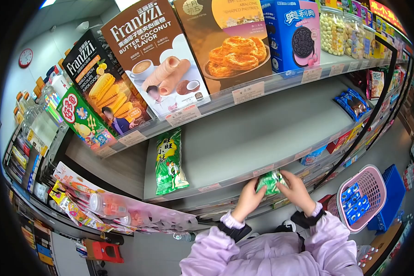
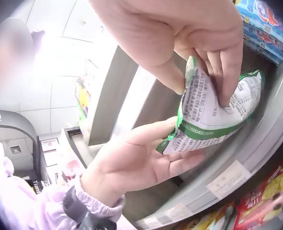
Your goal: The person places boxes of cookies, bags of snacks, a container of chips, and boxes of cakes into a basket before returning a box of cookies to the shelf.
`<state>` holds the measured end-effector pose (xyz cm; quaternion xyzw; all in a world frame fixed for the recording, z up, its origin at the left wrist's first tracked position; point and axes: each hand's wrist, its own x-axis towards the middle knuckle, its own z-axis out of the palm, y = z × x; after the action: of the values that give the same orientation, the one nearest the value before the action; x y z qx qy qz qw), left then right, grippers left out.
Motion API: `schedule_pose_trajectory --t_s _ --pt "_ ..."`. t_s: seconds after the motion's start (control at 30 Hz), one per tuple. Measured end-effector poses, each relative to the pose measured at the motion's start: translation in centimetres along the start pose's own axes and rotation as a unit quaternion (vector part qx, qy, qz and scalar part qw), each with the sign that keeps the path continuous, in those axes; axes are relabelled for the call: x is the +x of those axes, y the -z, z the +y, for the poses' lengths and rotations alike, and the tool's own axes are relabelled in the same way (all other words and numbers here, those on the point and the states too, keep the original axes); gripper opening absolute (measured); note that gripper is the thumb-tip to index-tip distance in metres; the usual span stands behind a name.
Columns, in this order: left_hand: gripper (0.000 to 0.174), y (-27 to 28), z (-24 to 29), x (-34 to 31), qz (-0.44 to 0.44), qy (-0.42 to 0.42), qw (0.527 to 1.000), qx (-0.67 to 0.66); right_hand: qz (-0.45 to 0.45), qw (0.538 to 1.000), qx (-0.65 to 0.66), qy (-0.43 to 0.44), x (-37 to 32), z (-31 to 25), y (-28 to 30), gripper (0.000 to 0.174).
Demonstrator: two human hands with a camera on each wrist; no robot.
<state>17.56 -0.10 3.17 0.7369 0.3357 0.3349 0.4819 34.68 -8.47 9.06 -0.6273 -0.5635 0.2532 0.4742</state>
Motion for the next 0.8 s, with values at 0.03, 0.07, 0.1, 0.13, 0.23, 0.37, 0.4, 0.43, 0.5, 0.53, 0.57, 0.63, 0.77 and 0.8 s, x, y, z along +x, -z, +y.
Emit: schedule_pose_trajectory --t_s 0.03,0.07,0.1,0.13,0.23,0.37,0.4,0.43,0.5,0.53,0.57,0.63,0.77,0.8 --pt "0.051 0.5 1.6 -1.4 -0.006 0.005 1.0 -0.019 -0.021 0.999 0.038 -0.018 -1.3 -1.1 0.3 0.042" --pt "0.051 1.1 3.5 -2.6 -0.011 0.005 1.0 -0.022 -0.039 0.997 0.067 -0.023 -2.5 -1.9 0.6 0.043" --pt "0.051 1.6 5.4 -4.0 -0.017 0.005 0.999 -0.027 -0.057 0.993 0.096 -0.028 -3.8 -2.6 0.8 0.045" --pt "0.051 2.1 7.2 -5.3 -0.022 0.006 0.999 -0.032 -0.076 0.989 0.125 -0.034 -4.9 -3.4 1.1 0.047" --pt "0.051 3.9 10.9 -8.3 -0.117 0.01 0.988 0.098 -0.137 0.981 0.134 -0.041 -7.5 -6.7 2.9 0.047" --pt "0.05 4.8 15.0 -10.3 -0.156 -0.02 0.981 0.113 -0.18 0.984 -0.015 -0.002 -9.3 -10.4 5.1 0.053" --pt "0.05 4.7 14.9 -10.8 -0.135 -0.077 0.982 0.11 -0.185 0.981 -0.052 0.018 -9.5 -11.9 5.8 0.055" --pt "0.05 4.9 15.6 -10.9 -0.136 -0.101 0.98 0.108 -0.182 0.98 -0.066 0.04 -9.9 -13.0 6.3 0.055" --pt "0.05 5.7 18.2 -11.1 -0.137 -0.151 0.973 0.106 -0.172 0.977 -0.094 0.086 -10.6 -14.8 7.3 0.055" --pt "0.051 6.0 19.2 -11.2 -0.133 -0.18 0.967 0.124 -0.162 0.974 -0.113 0.113 -11.0 -15.6 7.8 0.057" --pt "0.052 6.3 20.0 -11.3 -0.118 -0.211 0.961 0.132 -0.154 0.973 -0.117 0.126 -11.3 -16.3 8.1 0.058" --pt "0.054 6.7 21.2 -11.4 -0.087 -0.272 0.947 0.149 -0.135 0.971 -0.123 0.155 -11.6 -17.5 8.3 0.06" --pt "0.055 8.1 21.7 -10.5 0.013 -0.332 0.917 0.222 -0.079 0.966 -0.101 0.225 -8.6 -18.3 6.8 0.057" --pt "0.056 8.6 21.8 -10.2 0.036 -0.312 0.917 0.247 -0.074 0.961 -0.088 0.251 -7.2 -18.3 6.1 0.054"
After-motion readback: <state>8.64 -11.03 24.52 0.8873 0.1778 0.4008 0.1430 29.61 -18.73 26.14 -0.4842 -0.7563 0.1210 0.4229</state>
